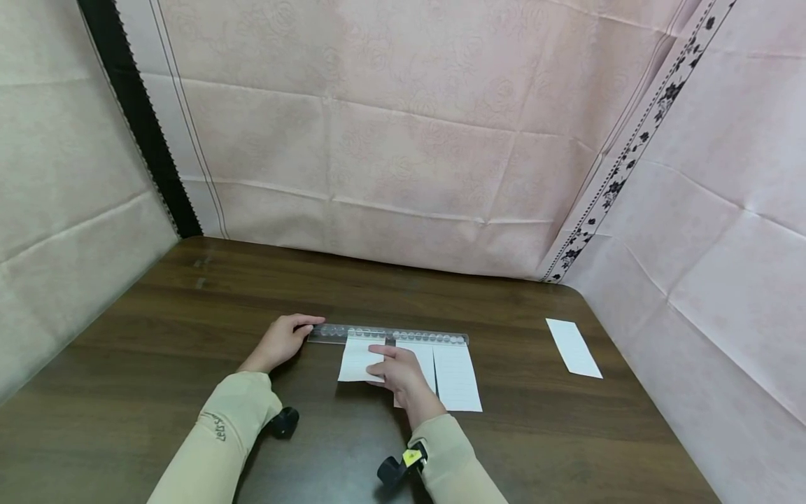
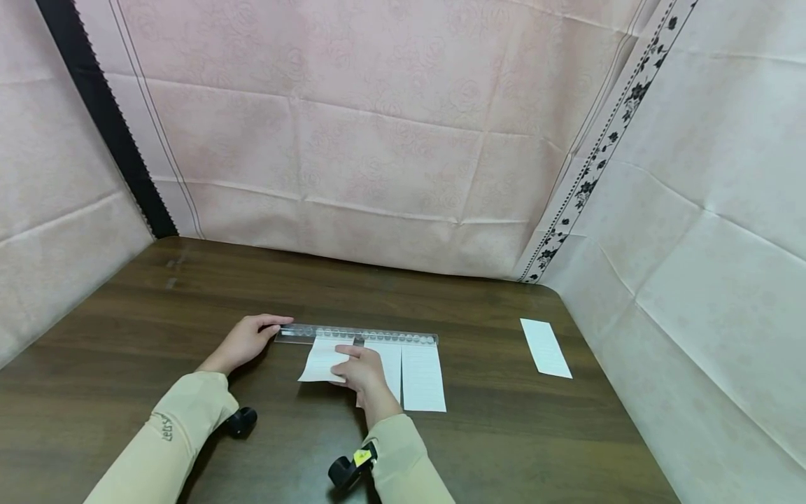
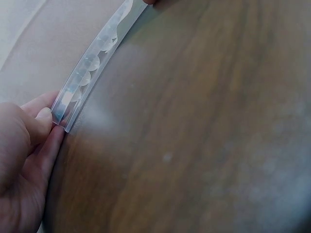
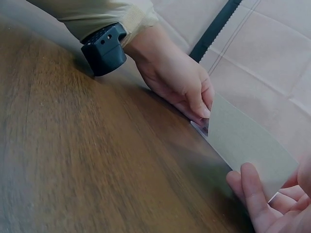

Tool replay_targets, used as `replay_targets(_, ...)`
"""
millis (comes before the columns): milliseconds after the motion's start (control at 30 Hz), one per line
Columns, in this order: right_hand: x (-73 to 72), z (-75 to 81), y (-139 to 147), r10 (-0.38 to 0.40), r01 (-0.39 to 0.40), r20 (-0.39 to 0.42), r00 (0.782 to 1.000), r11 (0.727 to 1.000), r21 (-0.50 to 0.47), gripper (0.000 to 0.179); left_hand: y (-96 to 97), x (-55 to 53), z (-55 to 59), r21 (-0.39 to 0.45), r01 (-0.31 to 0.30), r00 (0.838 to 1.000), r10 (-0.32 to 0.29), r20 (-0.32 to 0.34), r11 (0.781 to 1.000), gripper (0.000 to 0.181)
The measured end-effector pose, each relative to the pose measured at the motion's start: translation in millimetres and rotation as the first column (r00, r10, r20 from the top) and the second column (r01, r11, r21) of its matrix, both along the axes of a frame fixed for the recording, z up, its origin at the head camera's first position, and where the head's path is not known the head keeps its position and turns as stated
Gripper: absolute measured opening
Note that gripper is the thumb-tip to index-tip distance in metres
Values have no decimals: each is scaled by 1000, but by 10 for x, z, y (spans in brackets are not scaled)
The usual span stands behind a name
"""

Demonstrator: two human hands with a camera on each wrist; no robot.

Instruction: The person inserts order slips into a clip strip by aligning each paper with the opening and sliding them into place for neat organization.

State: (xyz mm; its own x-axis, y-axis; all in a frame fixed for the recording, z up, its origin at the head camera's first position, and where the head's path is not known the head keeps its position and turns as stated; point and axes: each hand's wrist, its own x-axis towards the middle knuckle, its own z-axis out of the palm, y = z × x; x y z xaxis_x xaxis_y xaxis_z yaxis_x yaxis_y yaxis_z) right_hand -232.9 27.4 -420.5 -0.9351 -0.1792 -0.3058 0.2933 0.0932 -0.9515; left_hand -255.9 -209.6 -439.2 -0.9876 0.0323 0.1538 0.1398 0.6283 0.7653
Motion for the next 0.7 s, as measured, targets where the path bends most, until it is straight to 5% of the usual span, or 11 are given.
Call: replay_targets(700, -23, 4, 110, 5, -5, 10, 1000, 998, 62, 36, 3, -9, -14, -1, 7, 1000, -7, -18, 1000, 27)
